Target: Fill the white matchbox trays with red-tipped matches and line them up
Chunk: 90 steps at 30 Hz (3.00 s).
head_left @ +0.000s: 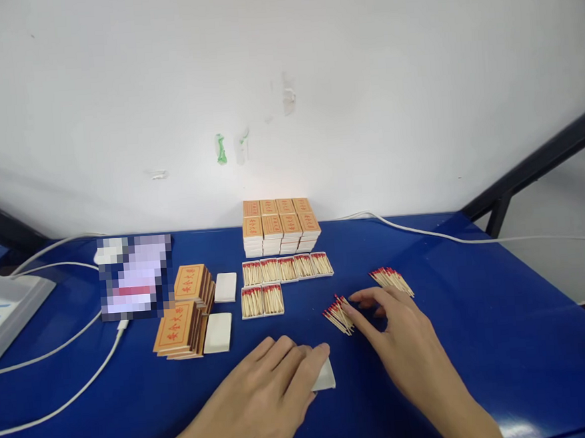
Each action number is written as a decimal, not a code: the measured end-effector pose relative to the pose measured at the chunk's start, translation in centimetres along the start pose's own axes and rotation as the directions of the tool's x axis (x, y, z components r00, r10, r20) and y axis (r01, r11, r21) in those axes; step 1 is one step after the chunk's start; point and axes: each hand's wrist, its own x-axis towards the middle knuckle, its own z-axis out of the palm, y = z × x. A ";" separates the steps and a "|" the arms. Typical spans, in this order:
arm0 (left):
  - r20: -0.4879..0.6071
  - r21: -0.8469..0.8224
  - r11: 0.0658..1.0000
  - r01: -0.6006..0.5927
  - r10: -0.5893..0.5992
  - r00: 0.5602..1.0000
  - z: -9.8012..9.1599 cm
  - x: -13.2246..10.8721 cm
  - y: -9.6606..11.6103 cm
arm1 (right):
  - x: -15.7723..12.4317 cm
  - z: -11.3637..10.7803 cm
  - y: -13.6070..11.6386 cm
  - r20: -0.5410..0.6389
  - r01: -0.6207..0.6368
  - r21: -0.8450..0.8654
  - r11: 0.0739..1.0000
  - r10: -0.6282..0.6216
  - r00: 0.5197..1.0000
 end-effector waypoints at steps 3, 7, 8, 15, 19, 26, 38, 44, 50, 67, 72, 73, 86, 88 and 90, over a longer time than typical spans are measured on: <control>0.011 -0.001 1.000 -0.002 0.002 1.000 0.0 -0.1 0.0 | 0.4 -0.6 0.7 -0.077 -0.012 -0.044 0.999 0.008 0.997; 0.009 -0.001 1.000 -0.010 0.010 1.000 0.0 -0.2 0.0 | 1.6 -1.1 2.1 -0.204 -0.075 -0.137 0.988 0.046 0.978; 0.005 0.000 1.000 -0.008 0.008 1.000 0.0 -0.1 0.0 | 1.8 -1.1 2.4 -0.209 -0.079 -0.152 0.985 0.046 0.977; -0.011 0.006 1.000 -0.011 0.011 1.000 0.0 0.1 0.0 | 2.3 -0.4 2.9 -0.196 -0.060 -0.200 0.978 0.020 0.980; -0.018 0.004 1.000 -0.008 0.008 1.000 0.1 0.0 0.0 | 2.1 -0.6 3.1 -0.184 -0.051 -0.207 0.977 0.012 0.983; -0.022 0.006 1.000 -0.007 0.007 1.000 -0.2 0.0 0.1 | 1.8 -1.2 3.2 -0.173 -0.029 -0.197 0.980 -0.006 0.985; -0.014 0.010 1.000 -0.012 0.012 1.000 -0.2 0.0 0.1 | -0.5 -1.2 -1.0 -0.006 0.045 0.008 0.999 -0.045 0.999; 0.020 0.001 1.000 -0.013 0.013 1.000 0.0 -0.3 0.0 | -0.4 -0.7 -1.4 0.019 0.033 0.042 0.999 -0.034 0.999; 0.059 -0.006 1.000 -0.006 0.007 0.998 0.3 -0.6 0.0 | -0.3 -0.9 -0.9 0.049 0.004 0.070 0.998 -0.007 0.999; 0.048 0.004 1.000 -0.013 0.012 0.999 0.2 -0.6 0.0 | -1.8 0.8 -0.5 0.030 0.037 0.036 0.999 -0.038 0.999; 0.051 0.003 1.000 -0.014 0.013 0.999 0.2 -0.7 0.0 | -1.7 0.9 -0.7 0.111 0.040 0.152 0.988 -0.057 0.992; 0.045 0.003 1.000 -0.011 0.011 0.999 0.2 -0.7 0.0 | -1.6 0.9 -0.7 0.130 0.039 0.170 0.985 -0.061 0.990; 0.008 -0.065 0.995 0.075 -0.075 0.997 0.7 -1.2 -0.2 | -0.7 0.0 -1.1 0.262 0.089 0.272 0.958 -0.163 0.951; 0.005 -0.065 0.995 0.079 -0.078 0.997 0.7 -1.2 -0.2 | -0.7 -0.1 -1.1 0.271 0.089 0.273 0.958 -0.165 0.948; 0.002 -0.060 0.995 0.081 -0.081 0.997 0.7 -1.1 -0.2 | -0.7 -0.3 -1.0 0.283 0.091 0.259 0.962 -0.165 0.945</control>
